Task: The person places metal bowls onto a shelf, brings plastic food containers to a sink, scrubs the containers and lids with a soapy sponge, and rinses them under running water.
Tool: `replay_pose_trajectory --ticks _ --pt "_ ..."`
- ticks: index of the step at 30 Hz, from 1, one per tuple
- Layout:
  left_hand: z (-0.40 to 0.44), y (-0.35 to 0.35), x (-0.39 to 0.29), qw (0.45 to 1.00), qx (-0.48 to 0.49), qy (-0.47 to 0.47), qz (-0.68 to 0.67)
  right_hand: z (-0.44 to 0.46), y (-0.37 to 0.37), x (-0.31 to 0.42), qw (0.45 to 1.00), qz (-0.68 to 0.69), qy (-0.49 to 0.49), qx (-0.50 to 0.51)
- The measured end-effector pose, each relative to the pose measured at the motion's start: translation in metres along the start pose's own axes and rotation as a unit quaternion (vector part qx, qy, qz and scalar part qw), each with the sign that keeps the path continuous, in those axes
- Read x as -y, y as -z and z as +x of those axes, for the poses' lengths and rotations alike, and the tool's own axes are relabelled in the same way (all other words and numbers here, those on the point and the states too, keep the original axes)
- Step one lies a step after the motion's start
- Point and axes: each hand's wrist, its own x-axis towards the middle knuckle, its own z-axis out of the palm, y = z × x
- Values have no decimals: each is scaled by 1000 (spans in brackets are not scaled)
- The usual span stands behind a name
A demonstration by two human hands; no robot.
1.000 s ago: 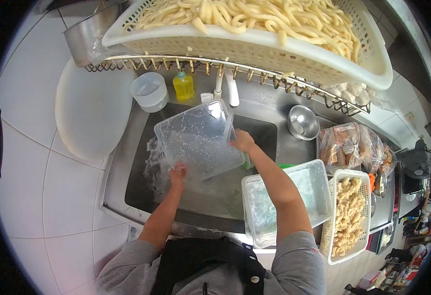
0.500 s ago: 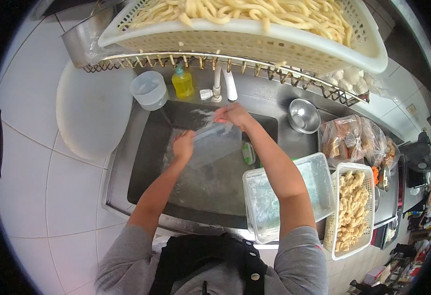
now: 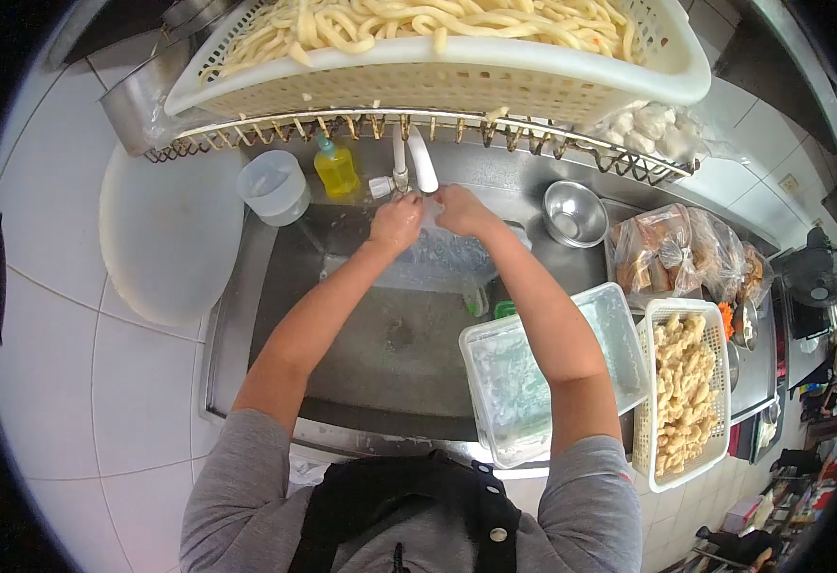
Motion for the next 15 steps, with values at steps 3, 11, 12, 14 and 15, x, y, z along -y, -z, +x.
replay_pose_trajectory --ticks 3,11,12,14,15 --pt "-2 17 2 998 -18 -52 -15 -19 -15 0 965 -261 20 -5" --pt "-52 37 29 966 -114 118 -197 -8 -39 -15 957 -272 -96 -14" --pt "-70 23 45 969 -95 142 -178 -4 -38 -15 960 -262 -96 -19" --pt "-114 10 66 966 -19 200 -160 -3 -36 -14 963 -250 -98 -28" --pt "-137 -2 78 967 3 211 -144 -4 -34 -10 975 -203 -88 -37"
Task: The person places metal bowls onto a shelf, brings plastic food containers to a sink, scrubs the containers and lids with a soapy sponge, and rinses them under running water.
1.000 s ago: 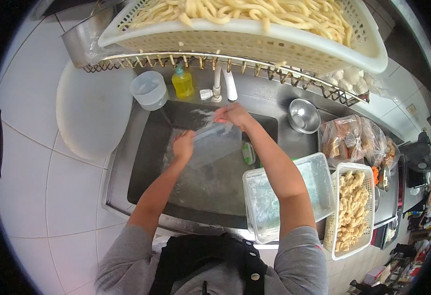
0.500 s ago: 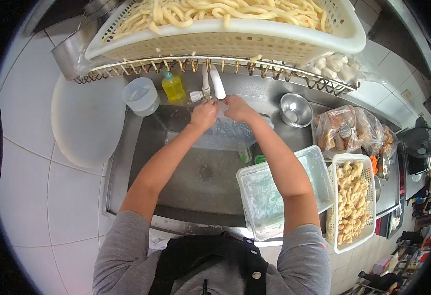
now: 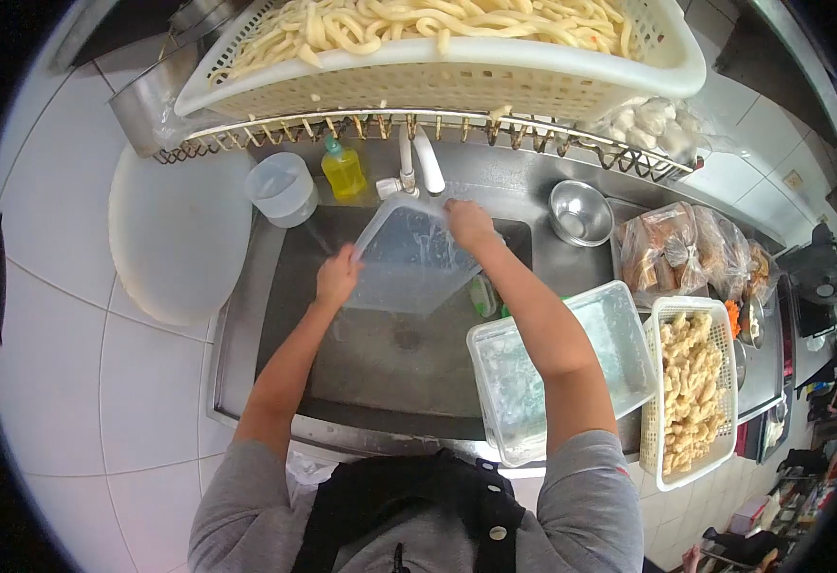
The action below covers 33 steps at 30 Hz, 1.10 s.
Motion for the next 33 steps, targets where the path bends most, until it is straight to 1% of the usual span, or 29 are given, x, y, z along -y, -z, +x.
replay_pose_trajectory --ticks 1,2,4,5,6,7,8,9,10,11,12,13,14,16,17,19,20,21,22,23,25,26,27,28,29,30,31,32,33 --pt "-15 -9 21 1000 16 15 21 -1 2 2 999 50 8 -6" --pt "-25 -22 38 1000 16 14 21 2 -1 2 999 50 8 -7" --pt "-44 -39 58 985 -68 99 -120 11 -10 3 976 207 56 23" --pt "-52 -43 62 985 -68 101 -121 15 -13 4 976 207 56 26" --pt "-60 -47 66 961 -57 199 -183 17 -13 9 950 307 -5 53" --pt "-66 -47 68 924 -47 292 -242 19 -13 15 910 402 -66 76" --pt "-73 -51 77 924 -47 291 -243 20 -12 19 910 402 -65 75" --pt "-82 -69 105 848 -46 339 -404 19 -11 22 878 463 -83 89" --pt "-88 -80 119 744 -43 375 -552 19 -8 24 842 521 -99 101" --pt "-93 -75 111 744 -42 373 -553 18 -4 26 842 521 -99 98" --pt "-98 -65 96 753 -38 392 -527 16 0 28 836 528 -106 100" --pt "-104 -64 92 761 -33 411 -500 14 1 28 831 536 -114 102" --pt "-107 -61 90 762 -31 409 -501 13 1 28 831 535 -115 100" --pt "-113 -65 101 713 2 389 -583 13 -1 24 810 573 -115 57" --pt "-116 -68 104 714 3 387 -584 12 0 23 810 573 -115 55" --pt "-120 -69 106 684 -16 370 -629 8 1 19 807 585 -75 26" --pt "-121 -70 106 685 -15 368 -629 7 3 16 808 584 -74 24" --pt "-121 -68 102 683 -31 355 -638 7 2 10 871 483 -77 50" --pt "-121 -65 98 681 -46 341 -646 8 2 5 921 374 -79 75" --pt "-120 -64 93 682 -46 339 -646 4 -1 -1 921 374 -78 74" --pt "-120 -57 83 721 -91 339 -597 -16 -4 -1 882 451 -108 79" --pt "-118 -53 84 723 -87 338 -597 -25 -8 -1 881 453 -112 76" --pt "-118 -53 90 743 -93 291 -596 -37 -14 -6 925 379 -37 2" --pt "-118 -53 89 759 -96 244 -595 -53 -12 -7 952 296 35 -71" --pt "-120 -52 88 759 -84 245 -597 -69 -7 -11 960 277 21 -37" --pt "-121 -41 78 795 -123 223 -551 -92 5 -9 961 275 9 -40" --pt "-123 -29 66 826 -163 197 -503 -117 17 -4 971 232 2 -52" --pt "-126 -17 53 826 -155 194 -507 -141 25 1 980 189 -3 -65" --pt "-131 -4 40 895 -187 182 -362 -167 29 2 980 183 -14 -73"
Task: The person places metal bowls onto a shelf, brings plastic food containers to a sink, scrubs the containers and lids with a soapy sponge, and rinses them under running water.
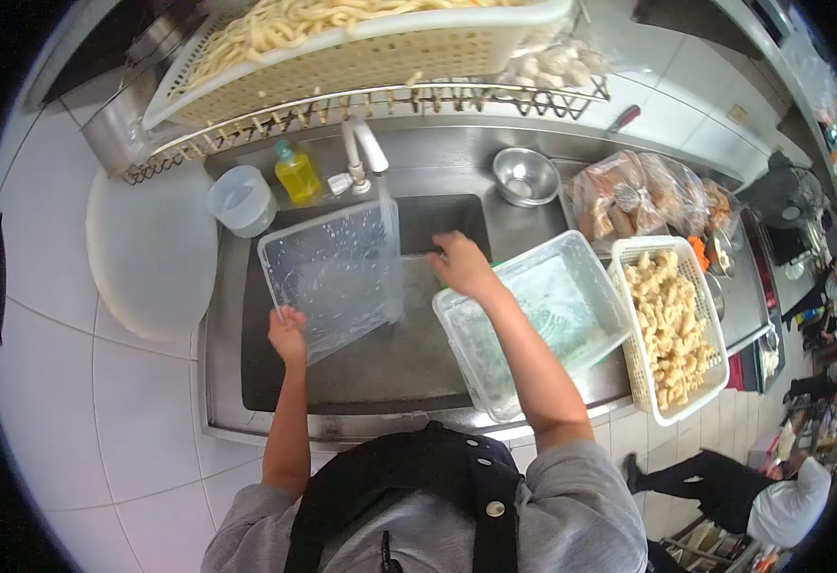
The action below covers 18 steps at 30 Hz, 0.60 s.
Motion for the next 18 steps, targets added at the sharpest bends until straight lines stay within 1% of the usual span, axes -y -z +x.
replay_pose_trajectory --ticks 1,2,3,4,5,6,7,8,9,11,12,13,14,15,16,17,18 --pt "-7 2 -14 987 -38 -66 144 -27 4 1 1000 -8 -8 -11" --pt "-13 4 -22 987 -30 -69 140 -54 5 5 999 -32 -42 3" --pt "-20 10 -27 954 -43 -130 266 -82 2 8 995 -56 -76 18" --pt "-26 16 -29 901 -57 -192 386 -106 -4 9 987 -85 -118 75" --pt "-30 23 -27 901 -51 -197 383 -129 -11 12 972 -111 -158 132" --pt "-33 32 -25 875 -39 -240 419 -151 -20 13 972 -109 -163 127" --pt "-35 40 -25 845 -29 -282 453 -170 -30 14 969 -101 -174 145" --pt "-38 48 -24 845 -27 -286 452 -182 -38 13 965 -93 -183 163" --pt "-41 56 -27 837 -43 -307 450 -186 -43 12 966 -91 -185 159" --pt "-41 71 -33 829 -61 -330 448 -191 -52 12 965 -103 -214 107" --pt "-42 79 -40 823 -87 -331 453 -193 -52 14 966 -102 -211 107" --pt "-44 87 -46 817 -114 -332 458 -194 -53 16 974 -105 -191 62" --pt "-46 96 -53 815 -118 -331 461 -195 -53 19 979 -107 -170 18" --pt "-48 103 -64 816 -144 -314 463 -196 -49 25 980 -105 -165 20" --pt "-49 108 -71 817 -170 -296 465 -196 -38 37 984 -85 -154 -2" --pt "-49 114 -73 815 -176 -294 468 -195 -26 49 987 -66 -142 -23" --pt "-49 121 -74 834 -215 -256 439 -194 -13 61 988 -64 -136 -19"
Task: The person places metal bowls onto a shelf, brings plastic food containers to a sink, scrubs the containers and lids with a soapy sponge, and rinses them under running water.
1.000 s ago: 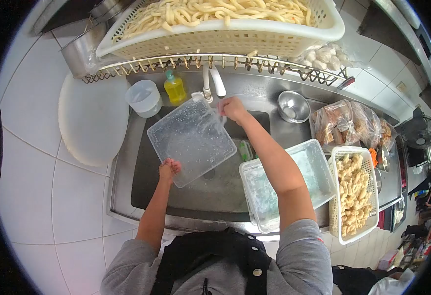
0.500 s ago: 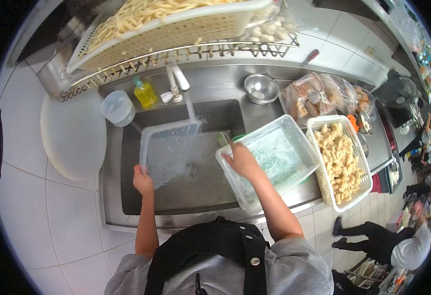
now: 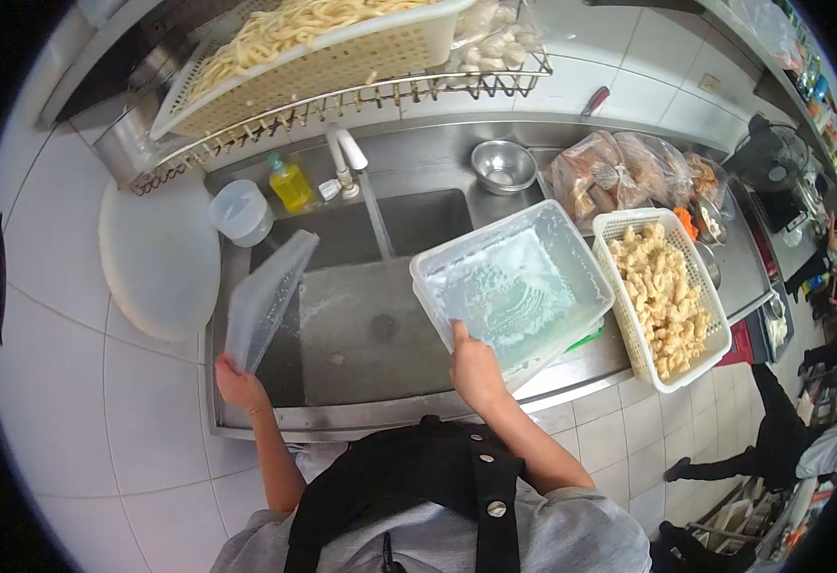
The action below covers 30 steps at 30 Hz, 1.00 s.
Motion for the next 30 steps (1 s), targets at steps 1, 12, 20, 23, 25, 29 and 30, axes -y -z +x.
replay_pose_trajectory --ticks 1,12,20,23,25,29,30 --pt "1 4 4 998 -21 61 -14 -1 16 11 1000 20 20 4" --pt "-4 63 11 917 -171 304 -195 32 110 120 937 129 260 194" --pt "-17 108 28 890 -227 342 -199 238 -23 87 898 372 62 228" --pt "-34 112 52 849 -257 367 -279 295 -67 55 912 356 41 202" --pt "-45 116 64 794 -238 412 -379 306 -70 51 945 278 58 164" --pt "-66 127 61 751 -206 478 -405 342 -86 25 959 188 140 158" --pt "-72 126 60 742 -208 483 -416 353 -92 17 967 146 165 128"
